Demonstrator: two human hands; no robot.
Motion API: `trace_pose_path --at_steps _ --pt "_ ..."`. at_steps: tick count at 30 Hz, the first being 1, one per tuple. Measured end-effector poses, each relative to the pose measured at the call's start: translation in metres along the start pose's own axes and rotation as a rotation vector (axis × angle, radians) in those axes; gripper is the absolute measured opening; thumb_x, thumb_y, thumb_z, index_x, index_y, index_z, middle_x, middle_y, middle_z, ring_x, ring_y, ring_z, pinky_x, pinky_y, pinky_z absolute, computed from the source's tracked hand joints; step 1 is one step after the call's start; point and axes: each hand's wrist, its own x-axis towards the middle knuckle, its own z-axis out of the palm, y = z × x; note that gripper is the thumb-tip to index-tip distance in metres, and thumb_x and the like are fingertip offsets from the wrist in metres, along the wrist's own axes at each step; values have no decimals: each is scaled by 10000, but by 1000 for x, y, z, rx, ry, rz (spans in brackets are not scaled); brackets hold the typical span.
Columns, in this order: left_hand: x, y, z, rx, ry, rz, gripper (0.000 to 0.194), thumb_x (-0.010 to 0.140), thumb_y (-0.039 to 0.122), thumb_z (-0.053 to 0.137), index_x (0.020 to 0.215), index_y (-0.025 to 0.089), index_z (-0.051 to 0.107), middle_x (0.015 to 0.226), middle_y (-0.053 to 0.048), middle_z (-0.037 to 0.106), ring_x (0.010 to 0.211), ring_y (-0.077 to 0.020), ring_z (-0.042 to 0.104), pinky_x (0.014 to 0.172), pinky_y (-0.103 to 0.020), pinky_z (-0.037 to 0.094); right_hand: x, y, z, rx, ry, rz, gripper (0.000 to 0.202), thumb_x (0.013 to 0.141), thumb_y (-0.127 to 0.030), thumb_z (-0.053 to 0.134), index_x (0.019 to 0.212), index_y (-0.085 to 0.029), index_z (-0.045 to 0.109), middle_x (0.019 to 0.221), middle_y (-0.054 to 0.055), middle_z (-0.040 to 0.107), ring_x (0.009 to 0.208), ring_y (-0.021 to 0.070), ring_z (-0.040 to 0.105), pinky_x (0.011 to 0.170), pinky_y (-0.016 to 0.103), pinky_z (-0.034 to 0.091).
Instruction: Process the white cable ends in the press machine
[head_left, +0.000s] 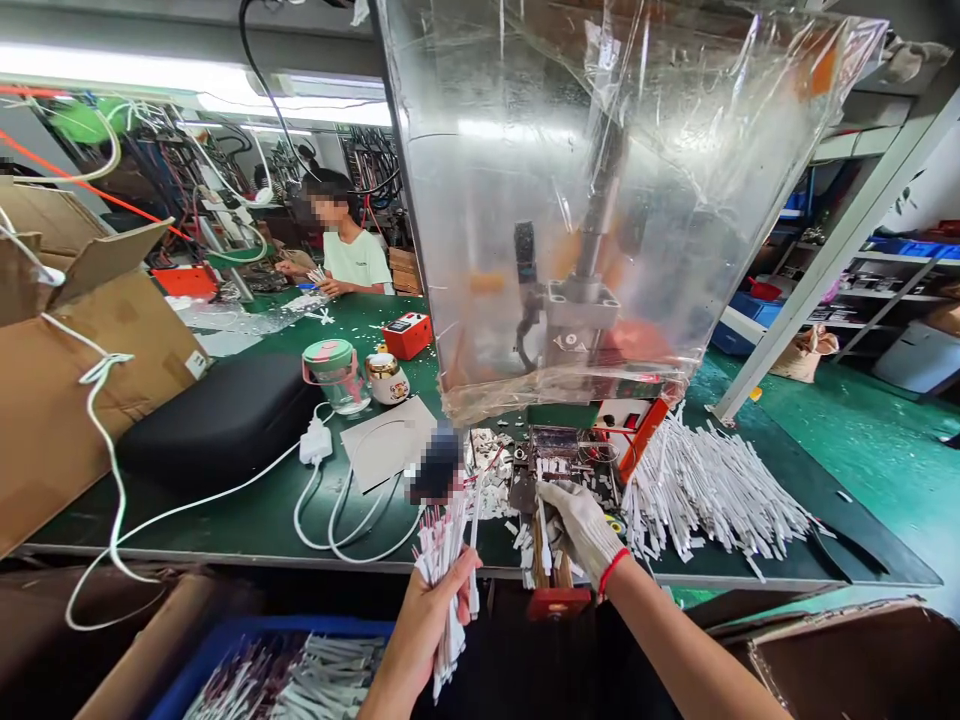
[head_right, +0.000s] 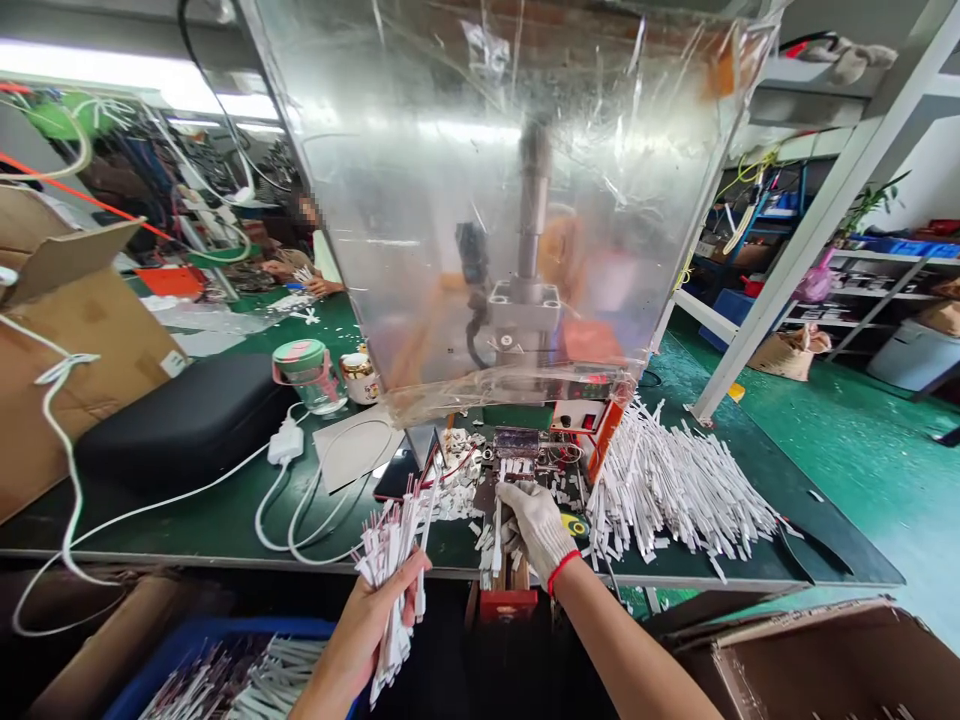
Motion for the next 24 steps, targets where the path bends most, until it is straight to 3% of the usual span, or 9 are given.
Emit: trace_pose_path --at_steps 5,9,13,15,18,21,24 --pt "0 1 -2 72 -95 51 496 715 618 783 668 141 656 616 -5 628 425 -57 457 438 -191 327 4 2 4 47 35 26 333 709 -413 746 719 -217 478 478 -72 489 310 69 393 300 195 300" --pt "-1 -1 -5 131 -142 66 465 765 609 742 745 150 669 655 -22 673 438 -69 475 461 -202 352 0 -1 3 5 67 40 385 714 -450 749 744 -229 435 497 -85 476 325 73 405 314 191 304" --pt "-2 0 -2 220 -158 103 454 768 604 733 797 152 688 649 -28 682 448 -84 474 482 -221 366 -21 -15 1 -238 69 -168 420 779 -561 696 741 -221 453 527 -59 500 360 78 412 344 208 301" --pt "-3 2 2 285 -174 115 463 753 610 736 783 150 700 633 -34 680 446 -93 468 485 -236 372 -35 -24 2 -358 6 -291 393 791 -556 694 779 -195 538 606 -32 553 425 78 446 398 211 343" --pt "-5 5 8 380 -222 109 467 732 613 745 786 150 727 632 -48 690 456 -115 476 484 -254 384 -53 -32 7 -428 -116 -325 344 784 -505 708 802 -176 607 648 -26 559 482 77 458 455 209 360" --pt "-7 6 9 464 -312 122 474 771 625 707 719 155 728 617 -55 680 482 -134 494 508 -269 405 -62 -32 9 -386 -108 -294 365 792 -503 678 680 -185 539 521 -40 493 439 80 431 436 210 317" --pt "-7 5 4 476 -382 100 502 769 669 688 750 170 736 589 -36 651 484 -149 489 511 -279 408 -63 -36 -2 -207 -38 -244 411 743 -533 699 637 -198 485 478 -48 465 397 75 399 403 210 291"
